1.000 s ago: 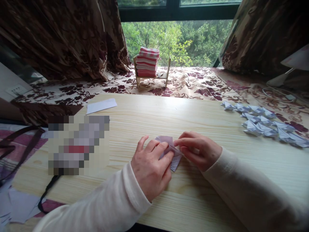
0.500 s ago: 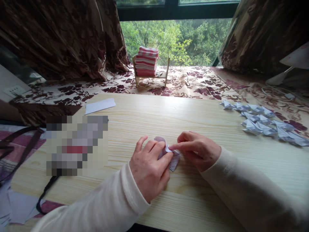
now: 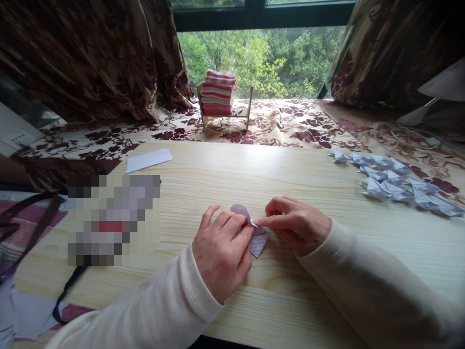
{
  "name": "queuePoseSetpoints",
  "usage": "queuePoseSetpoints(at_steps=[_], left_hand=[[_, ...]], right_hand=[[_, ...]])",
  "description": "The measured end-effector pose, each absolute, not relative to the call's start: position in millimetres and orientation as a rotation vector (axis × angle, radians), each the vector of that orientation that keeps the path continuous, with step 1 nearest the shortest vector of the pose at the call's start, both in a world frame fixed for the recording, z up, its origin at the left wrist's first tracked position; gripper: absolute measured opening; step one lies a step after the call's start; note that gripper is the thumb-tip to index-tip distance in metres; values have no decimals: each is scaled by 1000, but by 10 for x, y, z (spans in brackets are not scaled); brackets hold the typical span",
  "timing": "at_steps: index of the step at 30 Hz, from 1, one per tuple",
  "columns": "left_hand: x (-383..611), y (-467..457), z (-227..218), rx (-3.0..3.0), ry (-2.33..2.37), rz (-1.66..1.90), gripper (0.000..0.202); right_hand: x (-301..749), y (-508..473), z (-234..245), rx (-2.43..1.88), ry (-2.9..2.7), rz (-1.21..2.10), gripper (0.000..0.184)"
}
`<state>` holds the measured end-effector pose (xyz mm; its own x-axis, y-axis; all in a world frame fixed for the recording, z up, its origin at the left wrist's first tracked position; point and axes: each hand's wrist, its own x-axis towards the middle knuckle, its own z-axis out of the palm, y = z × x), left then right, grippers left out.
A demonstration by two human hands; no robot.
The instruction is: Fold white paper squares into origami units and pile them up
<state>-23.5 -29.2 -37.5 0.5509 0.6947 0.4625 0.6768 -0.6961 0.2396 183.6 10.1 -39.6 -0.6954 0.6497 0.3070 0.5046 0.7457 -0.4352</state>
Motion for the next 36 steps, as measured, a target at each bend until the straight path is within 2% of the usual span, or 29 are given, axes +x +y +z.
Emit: queuePoseSetpoints(at_steps=[10, 24, 30, 36], left_hand=[[-240, -310, -381, 2752, 1214, 805, 31], [-223, -304, -378, 2780, 1266, 722, 30], [-212, -330, -319, 2774, 1276, 696, 30], [-351, -403, -242, 2618, 1492, 872, 25]], right_hand=[[1822, 79, -347, -884, -2527, 415, 27], [1817, -4, -289, -887, -2629, 141, 31], [1794, -24, -292, -935, -2598, 177, 32], [1786, -11, -398, -937, -2482, 150, 33]])
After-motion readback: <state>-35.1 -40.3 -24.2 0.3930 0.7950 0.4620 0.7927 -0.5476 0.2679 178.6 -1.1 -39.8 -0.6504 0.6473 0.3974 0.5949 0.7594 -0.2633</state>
